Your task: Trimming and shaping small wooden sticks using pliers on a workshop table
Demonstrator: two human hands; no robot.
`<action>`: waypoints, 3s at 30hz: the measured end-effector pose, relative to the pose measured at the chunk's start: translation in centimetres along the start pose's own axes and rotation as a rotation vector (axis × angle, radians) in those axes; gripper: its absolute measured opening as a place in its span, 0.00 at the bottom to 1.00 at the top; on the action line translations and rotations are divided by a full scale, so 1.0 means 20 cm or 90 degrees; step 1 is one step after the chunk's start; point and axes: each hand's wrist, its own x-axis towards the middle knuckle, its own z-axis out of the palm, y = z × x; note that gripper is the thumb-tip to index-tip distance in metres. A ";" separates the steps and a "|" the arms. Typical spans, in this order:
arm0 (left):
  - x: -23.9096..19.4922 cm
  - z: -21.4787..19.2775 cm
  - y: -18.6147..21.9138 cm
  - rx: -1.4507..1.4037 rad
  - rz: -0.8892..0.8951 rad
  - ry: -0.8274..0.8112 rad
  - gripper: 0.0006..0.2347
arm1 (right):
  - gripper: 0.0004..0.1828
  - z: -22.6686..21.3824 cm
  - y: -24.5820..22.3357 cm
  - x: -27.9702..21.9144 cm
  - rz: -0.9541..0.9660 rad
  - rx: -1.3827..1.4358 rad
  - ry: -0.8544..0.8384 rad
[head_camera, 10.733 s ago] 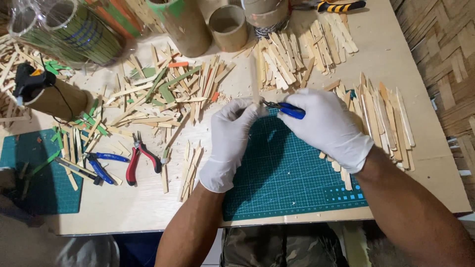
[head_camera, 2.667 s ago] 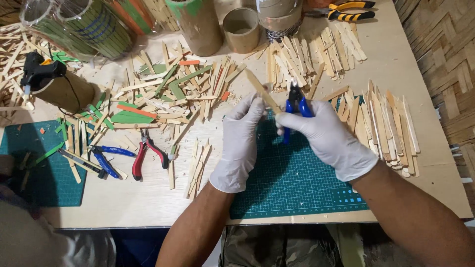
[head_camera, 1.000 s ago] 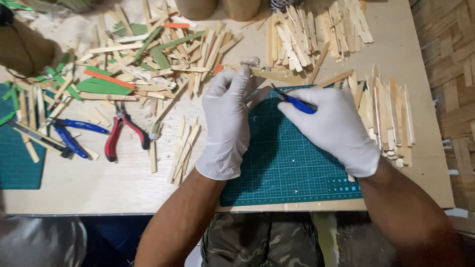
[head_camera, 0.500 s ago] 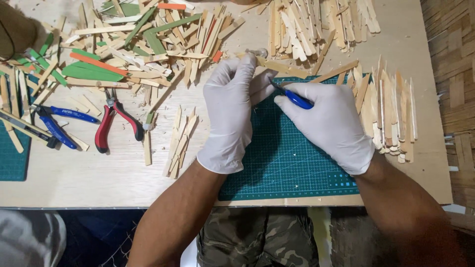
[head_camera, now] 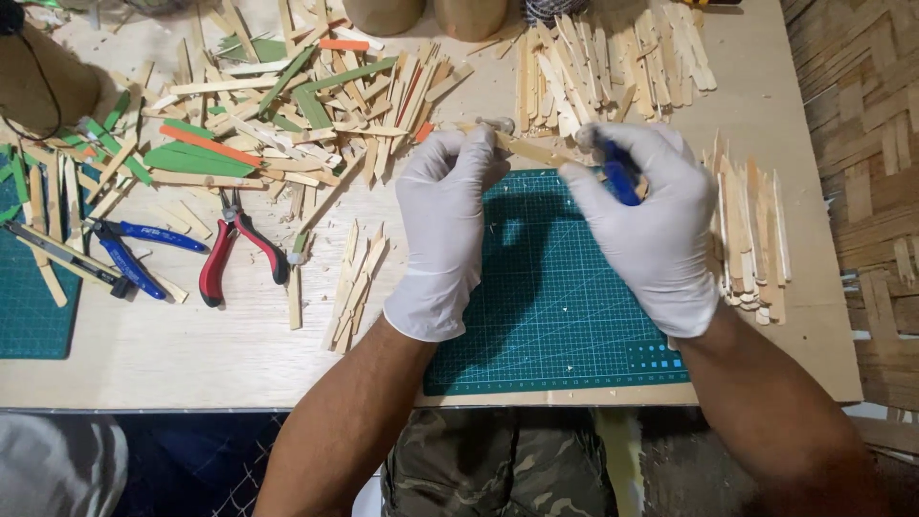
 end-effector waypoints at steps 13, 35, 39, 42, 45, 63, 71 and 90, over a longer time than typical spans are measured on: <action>-0.04 0.05 0.07 0.075 0.009 -0.005 0.06 | 0.09 0.08 0.03 0.04 0.381 0.379 0.001; -0.09 0.07 0.09 0.034 -0.045 -0.209 0.05 | 0.10 0.00 0.02 0.04 0.472 0.491 -0.181; -0.05 0.05 0.05 0.109 -0.021 -0.141 0.03 | 0.11 -0.01 0.08 0.04 0.224 0.082 -0.093; -0.14 0.14 0.17 0.103 -0.043 -0.151 0.03 | 0.15 -0.05 0.04 0.05 0.152 0.056 -0.105; -0.11 0.11 0.10 0.040 -0.091 -0.152 0.02 | 0.17 -0.06 0.07 0.03 0.156 0.037 -0.139; -0.11 0.09 0.06 0.033 -0.119 -0.168 0.02 | 0.16 -0.09 0.13 0.03 0.178 0.016 -0.207; -0.08 0.07 0.03 0.062 -0.117 -0.163 0.02 | 0.14 -0.09 0.10 0.03 0.173 0.019 -0.202; -0.09 0.10 0.11 0.098 -0.148 -0.158 0.03 | 0.09 -0.04 0.12 0.01 0.158 -0.061 -0.165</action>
